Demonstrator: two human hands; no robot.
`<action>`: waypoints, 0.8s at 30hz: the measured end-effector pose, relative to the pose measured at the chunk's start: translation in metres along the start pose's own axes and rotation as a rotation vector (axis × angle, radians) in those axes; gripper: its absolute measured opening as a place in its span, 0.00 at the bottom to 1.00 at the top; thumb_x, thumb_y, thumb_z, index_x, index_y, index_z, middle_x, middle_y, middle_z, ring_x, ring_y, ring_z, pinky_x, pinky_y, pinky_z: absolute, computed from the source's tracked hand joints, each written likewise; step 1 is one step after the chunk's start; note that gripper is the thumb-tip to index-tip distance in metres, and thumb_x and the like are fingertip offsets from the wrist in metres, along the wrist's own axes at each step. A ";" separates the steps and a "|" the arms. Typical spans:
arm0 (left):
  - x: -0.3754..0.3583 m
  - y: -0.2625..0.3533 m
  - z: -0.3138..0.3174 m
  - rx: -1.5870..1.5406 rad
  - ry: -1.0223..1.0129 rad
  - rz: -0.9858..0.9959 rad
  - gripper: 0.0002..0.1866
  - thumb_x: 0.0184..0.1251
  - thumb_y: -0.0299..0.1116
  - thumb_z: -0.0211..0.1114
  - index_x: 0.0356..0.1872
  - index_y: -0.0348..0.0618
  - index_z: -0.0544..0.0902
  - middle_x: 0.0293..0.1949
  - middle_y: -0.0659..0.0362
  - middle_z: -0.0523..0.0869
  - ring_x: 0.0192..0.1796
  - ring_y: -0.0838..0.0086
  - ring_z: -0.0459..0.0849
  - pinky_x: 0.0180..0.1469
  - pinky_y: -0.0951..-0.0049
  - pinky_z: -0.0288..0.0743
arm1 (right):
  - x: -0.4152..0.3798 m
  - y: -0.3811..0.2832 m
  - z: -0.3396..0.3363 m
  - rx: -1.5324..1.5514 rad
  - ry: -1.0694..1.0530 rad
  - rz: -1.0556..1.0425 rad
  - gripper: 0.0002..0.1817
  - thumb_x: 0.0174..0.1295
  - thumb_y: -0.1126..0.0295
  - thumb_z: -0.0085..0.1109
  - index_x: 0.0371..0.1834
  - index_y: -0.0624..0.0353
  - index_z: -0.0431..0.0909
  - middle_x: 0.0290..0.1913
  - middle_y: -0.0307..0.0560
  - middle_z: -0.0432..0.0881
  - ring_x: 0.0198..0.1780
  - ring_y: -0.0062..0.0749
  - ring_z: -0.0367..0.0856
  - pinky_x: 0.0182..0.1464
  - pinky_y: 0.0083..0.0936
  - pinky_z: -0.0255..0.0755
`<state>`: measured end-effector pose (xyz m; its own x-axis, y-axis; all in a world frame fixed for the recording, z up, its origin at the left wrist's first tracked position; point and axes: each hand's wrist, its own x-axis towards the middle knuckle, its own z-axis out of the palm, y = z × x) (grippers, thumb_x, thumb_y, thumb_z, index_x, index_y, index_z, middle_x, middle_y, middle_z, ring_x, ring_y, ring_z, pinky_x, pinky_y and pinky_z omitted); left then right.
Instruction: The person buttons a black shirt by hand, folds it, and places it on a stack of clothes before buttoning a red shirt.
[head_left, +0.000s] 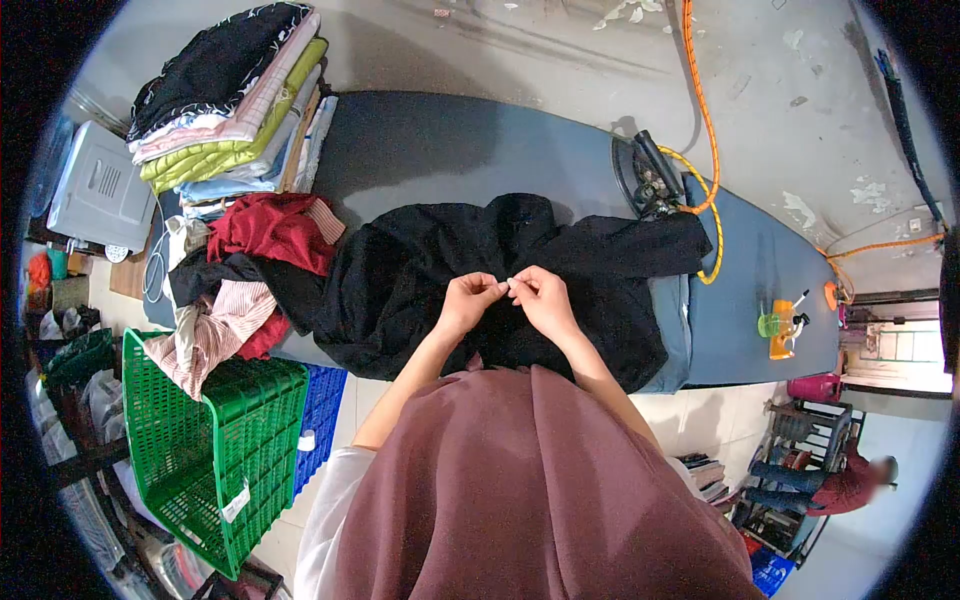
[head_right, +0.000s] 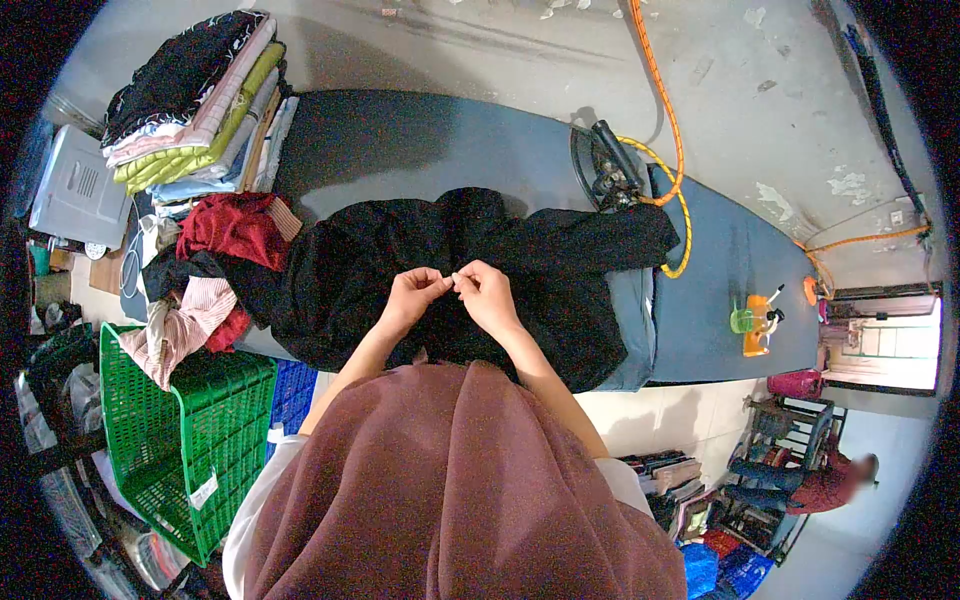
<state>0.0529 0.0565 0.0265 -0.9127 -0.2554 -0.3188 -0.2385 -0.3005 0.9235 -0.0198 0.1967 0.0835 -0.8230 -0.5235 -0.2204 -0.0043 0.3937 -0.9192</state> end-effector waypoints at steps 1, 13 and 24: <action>0.000 0.000 0.001 0.048 0.012 0.022 0.07 0.61 0.29 0.69 0.32 0.37 0.82 0.29 0.65 0.83 0.32 0.84 0.77 0.37 0.82 0.72 | -0.001 0.000 0.002 -0.044 0.012 -0.019 0.06 0.63 0.73 0.56 0.34 0.65 0.77 0.28 0.48 0.83 0.30 0.30 0.82 0.34 0.26 0.74; -0.006 0.003 0.011 0.238 0.069 0.183 0.12 0.63 0.30 0.66 0.42 0.31 0.83 0.36 0.58 0.87 0.38 0.81 0.82 0.42 0.78 0.75 | 0.001 -0.007 -0.001 -0.305 0.071 -0.076 0.08 0.62 0.68 0.54 0.34 0.62 0.79 0.31 0.56 0.83 0.36 0.52 0.82 0.38 0.39 0.74; -0.008 0.026 0.019 0.673 0.232 0.449 0.06 0.57 0.27 0.67 0.35 0.39 0.86 0.32 0.52 0.87 0.31 0.68 0.86 0.34 0.72 0.78 | -0.001 0.001 0.008 -0.259 0.127 -0.071 0.10 0.64 0.67 0.54 0.37 0.64 0.80 0.31 0.59 0.82 0.33 0.50 0.83 0.36 0.36 0.74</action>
<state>0.0476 0.0677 0.0575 -0.8944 -0.4245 0.1411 -0.0834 0.4679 0.8798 -0.0146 0.1908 0.0803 -0.8801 -0.4639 -0.1012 -0.1952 0.5477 -0.8136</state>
